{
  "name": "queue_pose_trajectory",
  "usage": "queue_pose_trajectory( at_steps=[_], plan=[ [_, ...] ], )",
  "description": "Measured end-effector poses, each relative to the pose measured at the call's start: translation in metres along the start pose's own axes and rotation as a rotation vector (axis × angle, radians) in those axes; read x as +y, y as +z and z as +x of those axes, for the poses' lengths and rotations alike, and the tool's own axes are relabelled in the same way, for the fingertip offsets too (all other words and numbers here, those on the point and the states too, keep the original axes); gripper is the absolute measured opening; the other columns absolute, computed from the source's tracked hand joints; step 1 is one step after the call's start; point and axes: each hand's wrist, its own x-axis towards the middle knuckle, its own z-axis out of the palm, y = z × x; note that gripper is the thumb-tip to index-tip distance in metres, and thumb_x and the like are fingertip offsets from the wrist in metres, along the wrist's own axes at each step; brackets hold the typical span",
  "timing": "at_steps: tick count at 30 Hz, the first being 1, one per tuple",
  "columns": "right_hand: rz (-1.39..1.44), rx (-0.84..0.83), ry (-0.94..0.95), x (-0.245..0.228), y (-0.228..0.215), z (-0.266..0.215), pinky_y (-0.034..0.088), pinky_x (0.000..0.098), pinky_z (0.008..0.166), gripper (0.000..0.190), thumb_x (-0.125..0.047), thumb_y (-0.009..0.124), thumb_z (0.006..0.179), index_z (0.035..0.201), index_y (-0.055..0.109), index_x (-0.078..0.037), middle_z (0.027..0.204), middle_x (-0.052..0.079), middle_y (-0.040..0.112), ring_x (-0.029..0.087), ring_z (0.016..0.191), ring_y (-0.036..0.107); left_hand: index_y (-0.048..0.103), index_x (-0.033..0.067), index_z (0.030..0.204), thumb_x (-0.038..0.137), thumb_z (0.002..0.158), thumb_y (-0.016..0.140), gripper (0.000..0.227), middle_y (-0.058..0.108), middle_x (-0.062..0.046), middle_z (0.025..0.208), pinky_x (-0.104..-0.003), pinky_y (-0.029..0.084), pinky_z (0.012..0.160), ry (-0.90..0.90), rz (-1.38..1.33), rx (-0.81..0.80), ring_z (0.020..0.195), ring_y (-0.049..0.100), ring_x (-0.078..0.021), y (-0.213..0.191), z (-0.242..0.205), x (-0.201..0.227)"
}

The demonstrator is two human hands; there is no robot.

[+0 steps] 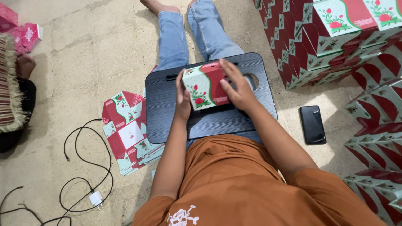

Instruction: The person sits on the floor and assembles flat-packed cardboard boxes by folding and interlocking the flaps. They handle multiple pre-cut box blanks, folding sides and securing tabs to form finished boxes.

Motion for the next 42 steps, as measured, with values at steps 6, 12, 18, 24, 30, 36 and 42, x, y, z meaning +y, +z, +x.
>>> queue_pose_trajectory(
  at_steps=[6, 12, 18, 24, 30, 36, 42],
  plan=[
    [-0.006, -0.058, 0.022, -0.020, 0.009, 0.006, 0.039, 0.0536, 0.116, 0.059, -0.012, 0.061, 0.103, 0.158, 0.042, -0.007, 0.159, 0.021, 0.042, 0.041, 0.146, 0.042, 0.041, 0.0201, 0.159, 0.038, 0.107, 0.060, 0.059, 0.042, -0.012, 0.162, -0.047, 0.025, 0.126, 0.022, 0.194, 0.167, 0.151, 0.033, -0.0273, -0.010, 0.004, -0.018],
    [0.027, -0.082, 0.112, -0.027, 0.007, 0.008, 0.045, 0.0503, 0.111, 0.055, -0.016, 0.063, 0.103, 0.156, 0.046, -0.012, 0.156, 0.016, 0.048, 0.038, 0.142, 0.048, 0.055, 0.0200, 0.142, 0.053, 0.106, 0.045, 0.049, 0.063, -0.014, 0.133, -0.045, 0.045, 0.111, -0.087, 0.137, 0.222, 0.127, 0.058, -0.0232, 0.012, 0.002, 0.019],
    [-0.126, -0.072, 0.060, -0.013, 0.017, -0.002, 0.041, 0.0563, 0.115, 0.057, -0.019, 0.063, 0.103, 0.156, 0.043, -0.011, 0.164, 0.018, 0.035, 0.043, 0.145, 0.042, 0.059, 0.0157, 0.111, 0.045, 0.103, 0.059, 0.030, 0.066, -0.010, 0.129, -0.042, 0.042, 0.108, -0.121, 0.171, 0.449, 0.125, 0.058, -0.0219, 0.005, 0.003, 0.015],
    [-0.470, -0.191, -0.116, -0.027, 0.029, 0.003, 0.033, 0.0578, 0.115, 0.058, -0.051, 0.071, 0.096, 0.135, 0.062, -0.009, 0.156, 0.021, 0.044, 0.041, 0.147, 0.039, 0.049, 0.0138, 0.110, 0.046, 0.107, 0.056, 0.033, 0.063, -0.007, 0.110, -0.039, 0.043, 0.101, -0.251, 0.229, 0.743, 0.109, 0.057, -0.0172, -0.020, 0.005, -0.043],
    [-0.370, -0.410, 0.174, -0.020, 0.027, -0.004, 0.037, 0.0675, 0.114, 0.095, -0.053, 0.086, 0.076, 0.156, 0.042, -0.025, 0.167, 0.023, 0.018, 0.053, 0.142, 0.041, 0.047, 0.0071, 0.099, 0.030, 0.105, 0.058, 0.026, 0.062, -0.025, 0.128, -0.051, 0.043, 0.106, -0.143, 0.318, 0.633, 0.124, 0.059, -0.0365, -0.017, 0.008, -0.023],
    [-0.242, -0.301, 0.271, -0.035, 0.012, 0.001, 0.039, 0.0681, 0.114, 0.123, -0.048, 0.097, 0.062, 0.161, 0.029, -0.022, 0.165, 0.033, 0.004, 0.063, 0.139, 0.036, 0.051, 0.0143, 0.084, 0.023, 0.099, 0.061, 0.020, 0.073, -0.004, 0.094, -0.032, 0.048, 0.077, -0.221, 0.382, 0.588, 0.085, 0.063, -0.0142, -0.010, 0.004, -0.016],
    [-0.182, -0.345, 0.407, -0.020, 0.003, -0.001, 0.039, 0.0634, 0.115, 0.124, -0.038, 0.097, 0.063, 0.163, 0.024, -0.021, 0.157, 0.034, 0.019, 0.058, 0.141, 0.037, 0.062, 0.0124, 0.096, 0.025, 0.102, 0.059, 0.014, 0.070, -0.006, 0.085, -0.033, 0.052, 0.071, -0.242, 0.412, 0.479, 0.079, 0.063, -0.0156, -0.020, 0.006, -0.033]
  ],
)
